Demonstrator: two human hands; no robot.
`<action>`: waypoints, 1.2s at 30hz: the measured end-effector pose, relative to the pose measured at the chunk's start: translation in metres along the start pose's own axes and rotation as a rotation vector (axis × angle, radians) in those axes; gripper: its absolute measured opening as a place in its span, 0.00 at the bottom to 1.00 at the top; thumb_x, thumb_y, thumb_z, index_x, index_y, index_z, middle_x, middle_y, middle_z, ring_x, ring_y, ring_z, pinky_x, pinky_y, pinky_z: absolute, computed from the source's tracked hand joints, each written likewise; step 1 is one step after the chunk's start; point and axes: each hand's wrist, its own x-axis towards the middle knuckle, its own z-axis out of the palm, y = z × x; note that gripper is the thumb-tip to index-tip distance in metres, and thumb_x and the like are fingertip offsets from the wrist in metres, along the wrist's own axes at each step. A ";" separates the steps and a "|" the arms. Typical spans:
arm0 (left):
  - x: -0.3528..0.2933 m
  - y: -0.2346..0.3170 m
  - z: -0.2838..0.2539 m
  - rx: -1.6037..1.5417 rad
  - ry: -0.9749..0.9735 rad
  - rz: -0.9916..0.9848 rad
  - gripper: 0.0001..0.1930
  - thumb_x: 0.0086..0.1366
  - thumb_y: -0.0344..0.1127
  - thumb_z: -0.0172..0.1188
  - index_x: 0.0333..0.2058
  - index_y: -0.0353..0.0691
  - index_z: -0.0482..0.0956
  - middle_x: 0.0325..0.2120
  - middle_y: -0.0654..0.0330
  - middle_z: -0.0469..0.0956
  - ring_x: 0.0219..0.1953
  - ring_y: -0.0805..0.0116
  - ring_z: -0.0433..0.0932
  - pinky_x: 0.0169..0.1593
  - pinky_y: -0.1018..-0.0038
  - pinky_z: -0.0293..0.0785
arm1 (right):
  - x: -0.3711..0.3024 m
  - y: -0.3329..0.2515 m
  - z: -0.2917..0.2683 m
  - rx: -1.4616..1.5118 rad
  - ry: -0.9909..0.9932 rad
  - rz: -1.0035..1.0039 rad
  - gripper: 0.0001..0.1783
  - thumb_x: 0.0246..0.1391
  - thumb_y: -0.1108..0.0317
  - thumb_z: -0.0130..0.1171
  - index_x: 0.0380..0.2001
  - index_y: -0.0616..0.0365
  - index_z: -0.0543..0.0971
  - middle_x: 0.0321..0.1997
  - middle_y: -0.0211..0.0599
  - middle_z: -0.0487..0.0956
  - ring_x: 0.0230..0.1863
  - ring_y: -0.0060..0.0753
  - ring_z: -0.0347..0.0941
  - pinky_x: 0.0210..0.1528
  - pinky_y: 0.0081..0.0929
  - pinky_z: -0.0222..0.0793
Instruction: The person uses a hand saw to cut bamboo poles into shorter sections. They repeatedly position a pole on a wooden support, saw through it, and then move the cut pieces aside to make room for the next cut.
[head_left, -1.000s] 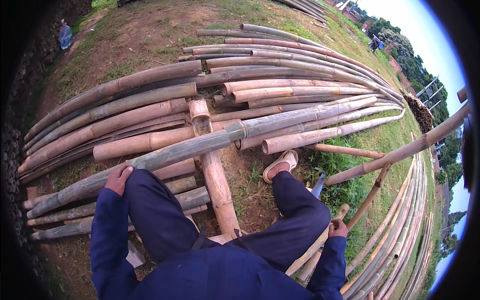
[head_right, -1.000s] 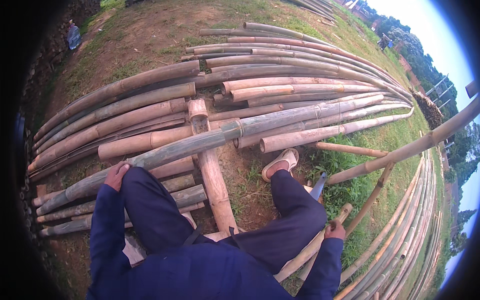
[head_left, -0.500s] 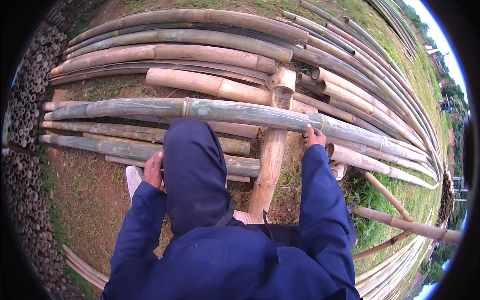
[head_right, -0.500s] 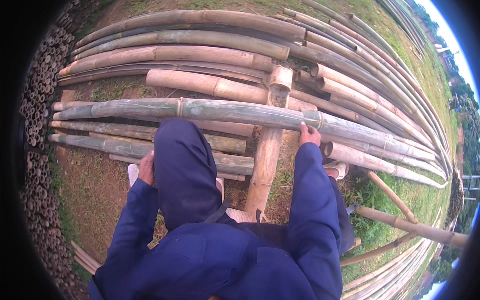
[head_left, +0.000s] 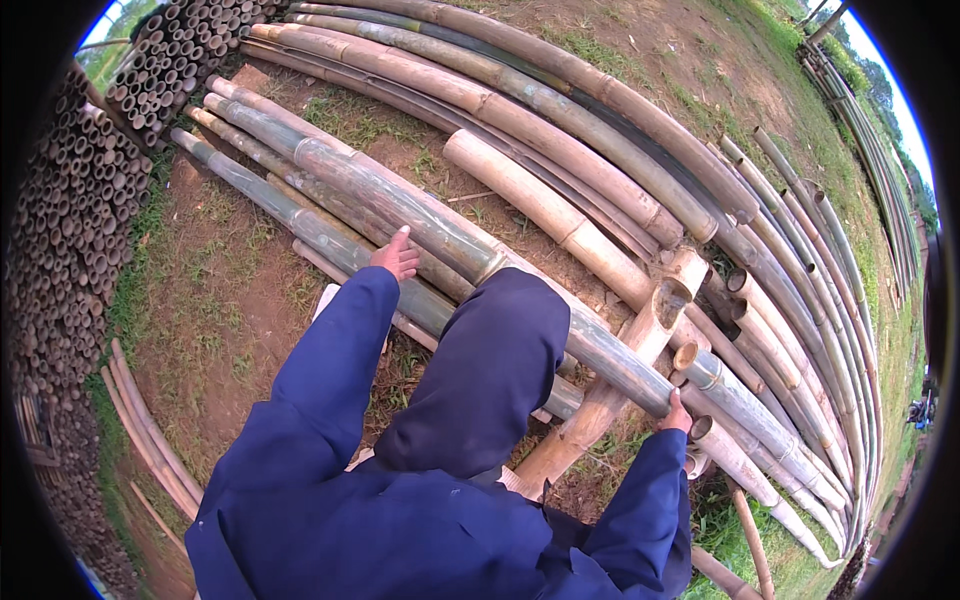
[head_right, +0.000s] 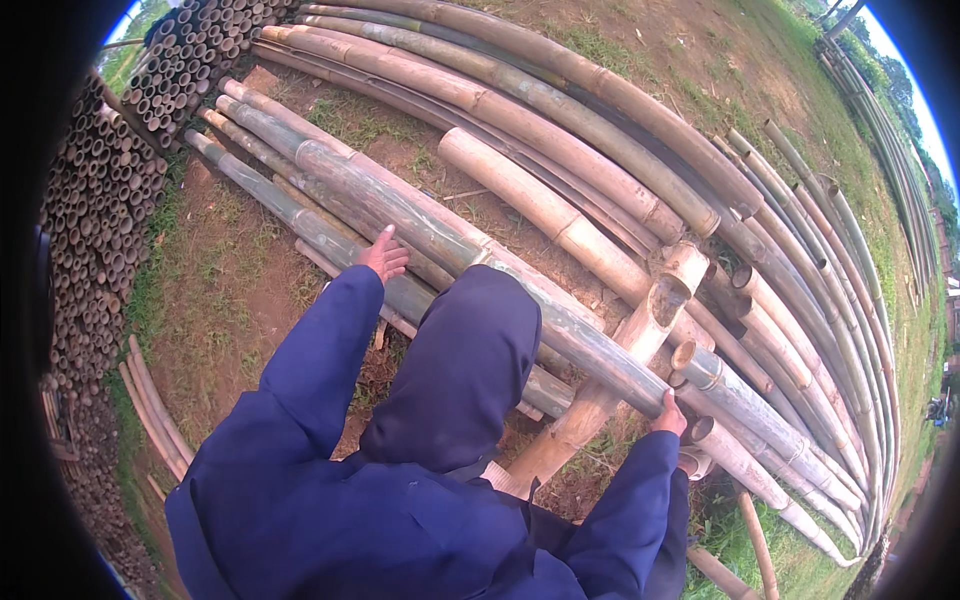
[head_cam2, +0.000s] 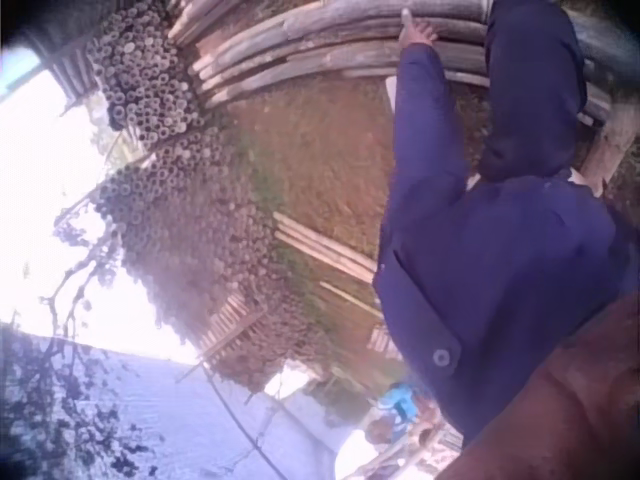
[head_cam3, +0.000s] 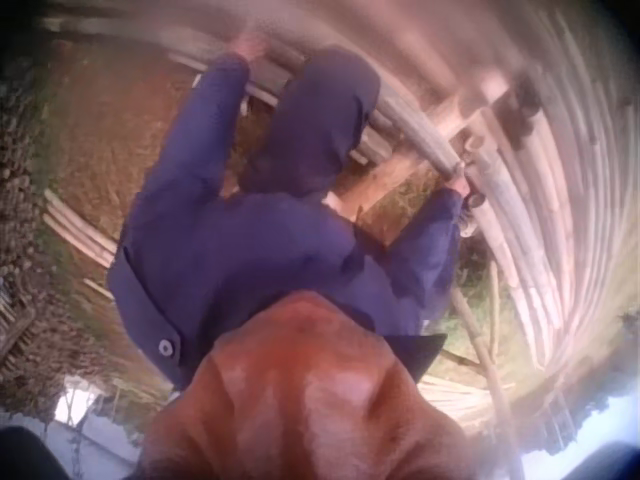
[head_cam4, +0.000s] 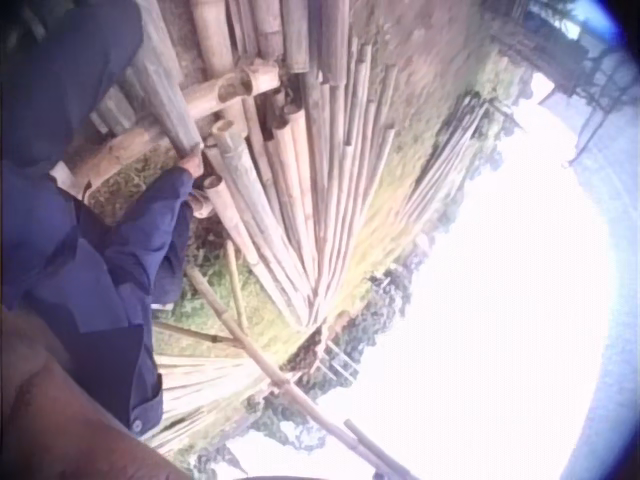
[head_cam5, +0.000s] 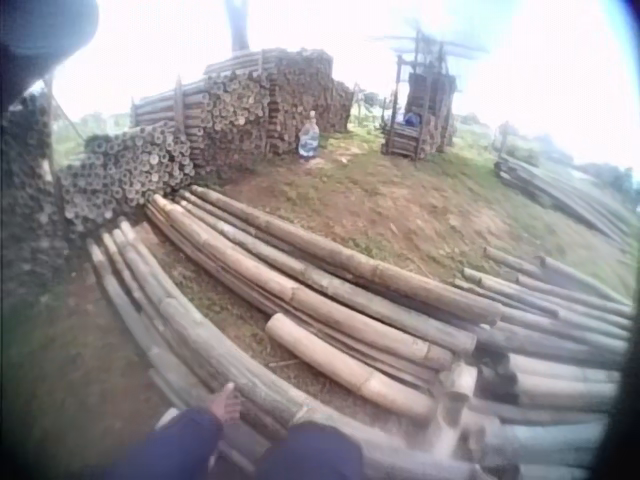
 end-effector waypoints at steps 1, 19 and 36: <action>0.018 0.001 -0.001 -0.062 -0.033 -0.064 0.61 0.53 0.78 0.62 0.69 0.29 0.59 0.64 0.43 0.70 0.63 0.48 0.72 0.63 0.56 0.70 | -0.002 0.012 -0.005 0.005 0.023 0.064 0.35 0.53 0.43 0.70 0.46 0.68 0.86 0.25 0.40 0.78 0.19 0.31 0.65 0.23 0.33 0.61; 0.015 0.031 0.081 -0.623 0.035 0.064 0.37 0.55 0.51 0.75 0.60 0.44 0.73 0.54 0.57 0.78 0.56 0.57 0.76 0.64 0.55 0.70 | -0.091 -0.059 -0.077 0.445 -0.121 -0.185 0.21 0.63 0.50 0.66 0.42 0.59 0.83 0.22 0.26 0.76 0.11 0.14 0.57 0.12 0.18 0.51; 0.027 0.221 0.259 -0.371 -0.254 0.224 0.37 0.55 0.47 0.74 0.61 0.41 0.69 0.55 0.55 0.74 0.55 0.58 0.74 0.64 0.58 0.69 | -0.125 -0.124 -0.114 0.600 -0.049 -0.239 0.18 0.60 0.51 0.69 0.45 0.51 0.82 0.30 0.26 0.78 0.11 0.13 0.55 0.12 0.16 0.50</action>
